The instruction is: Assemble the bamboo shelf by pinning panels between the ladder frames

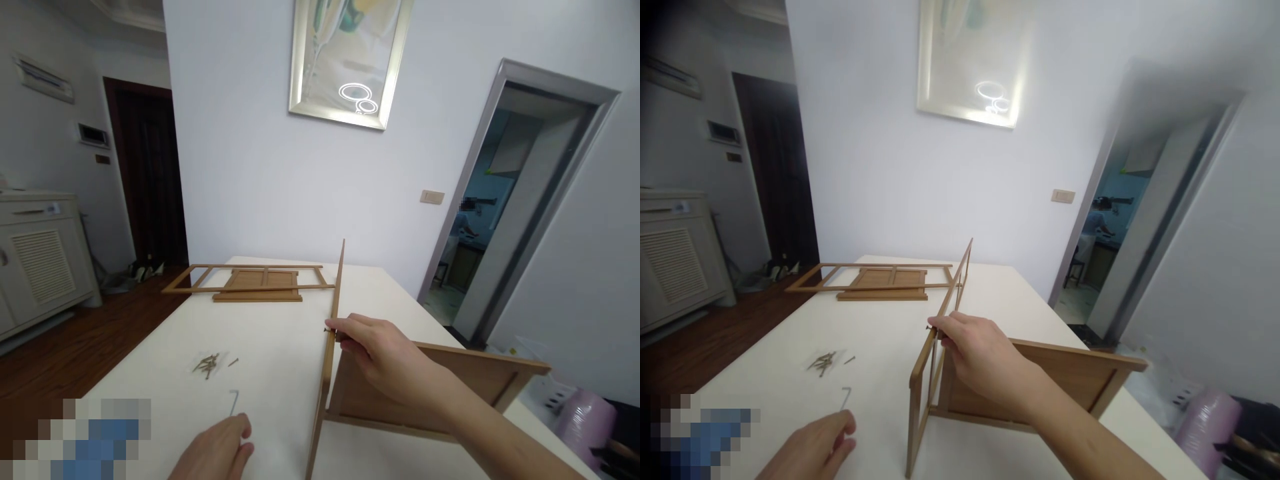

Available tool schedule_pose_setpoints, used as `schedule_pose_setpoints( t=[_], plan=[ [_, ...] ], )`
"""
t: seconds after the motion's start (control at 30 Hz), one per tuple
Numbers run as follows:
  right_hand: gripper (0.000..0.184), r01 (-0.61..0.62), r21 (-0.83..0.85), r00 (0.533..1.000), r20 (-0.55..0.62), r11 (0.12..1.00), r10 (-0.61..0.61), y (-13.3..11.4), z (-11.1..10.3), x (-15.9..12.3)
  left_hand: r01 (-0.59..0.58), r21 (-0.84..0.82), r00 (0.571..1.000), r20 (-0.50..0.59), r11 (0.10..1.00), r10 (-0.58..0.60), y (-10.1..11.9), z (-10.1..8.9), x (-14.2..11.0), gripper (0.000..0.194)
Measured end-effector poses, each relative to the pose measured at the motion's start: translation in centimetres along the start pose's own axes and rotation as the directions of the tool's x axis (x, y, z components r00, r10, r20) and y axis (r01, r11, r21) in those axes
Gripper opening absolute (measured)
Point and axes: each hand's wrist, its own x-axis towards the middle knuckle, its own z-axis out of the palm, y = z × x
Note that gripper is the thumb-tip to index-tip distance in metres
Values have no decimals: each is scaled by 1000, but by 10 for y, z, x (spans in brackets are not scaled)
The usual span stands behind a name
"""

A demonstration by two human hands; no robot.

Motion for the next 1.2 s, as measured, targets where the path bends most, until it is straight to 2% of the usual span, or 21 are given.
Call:
schedule_pose_setpoints(
  t=[0.1, 0.2, 0.33, 0.47, 0.6, 0.73, 0.87, 1.0, 1.1, 1.17, 1.2],
  plan=[
    [38, 11, -4, 1000, 8, 1000, -10, 1, 1, 0, 179, 114, 982, -78, 977, -171, -21, -14, -2, 23],
    [38, 24, 1, 1000, -1, 1000, -24, 3, 2, 1, 231, 160, 967, -150, 960, -207, -37, -29, 7, 24],
    [37, 29, 14, 999, -17, 999, -29, 4, 3, 2, 219, 244, 968, -177, 945, -179, -45, -46, 36, 30],
    [35, 25, 13, 1000, -8, 1000, -24, 4, 2, 3, 171, 314, 977, -173, 934, -121, -41, -55, 75, 32],
    [36, 27, 21, 1000, -1, 999, -27, 3, 1, 3, 153, 351, 984, -140, 924, -109, -36, -52, 104, 29],
    [38, 30, 16, 1000, 2, 999, -30, 4, 1, 3, 143, 338, 986, -126, 930, -106, -36, -46, 112, 27],
    [38, 29, 12, 1000, 3, 999, -29, 4, 1, 3, 121, 261, 986, -145, 958, -85, -31, -46, 112, 21],
    [39, 30, 3, 1000, 3, 1000, -30, 2, 0, 2, 67, 117, 985, -164, 991, -47, -11, -39, 109, 20],
    [40, 31, -15, 1000, 7, 999, -31, 0, -1, 1, -14, -34, 993, -119, 999, 10, 14, -19, 101, 26],
    [40, 29, -36, 1000, 4, 999, -28, -1, 0, 1, -60, -229, 997, -62, 972, 47, 29, 1, 94, 34],
    [40, 26, -44, 1000, -1, 999, -26, -1, 0, 1, -64, -378, 998, -32, 924, 56, 36, 11, 91, 34]
  ],
)
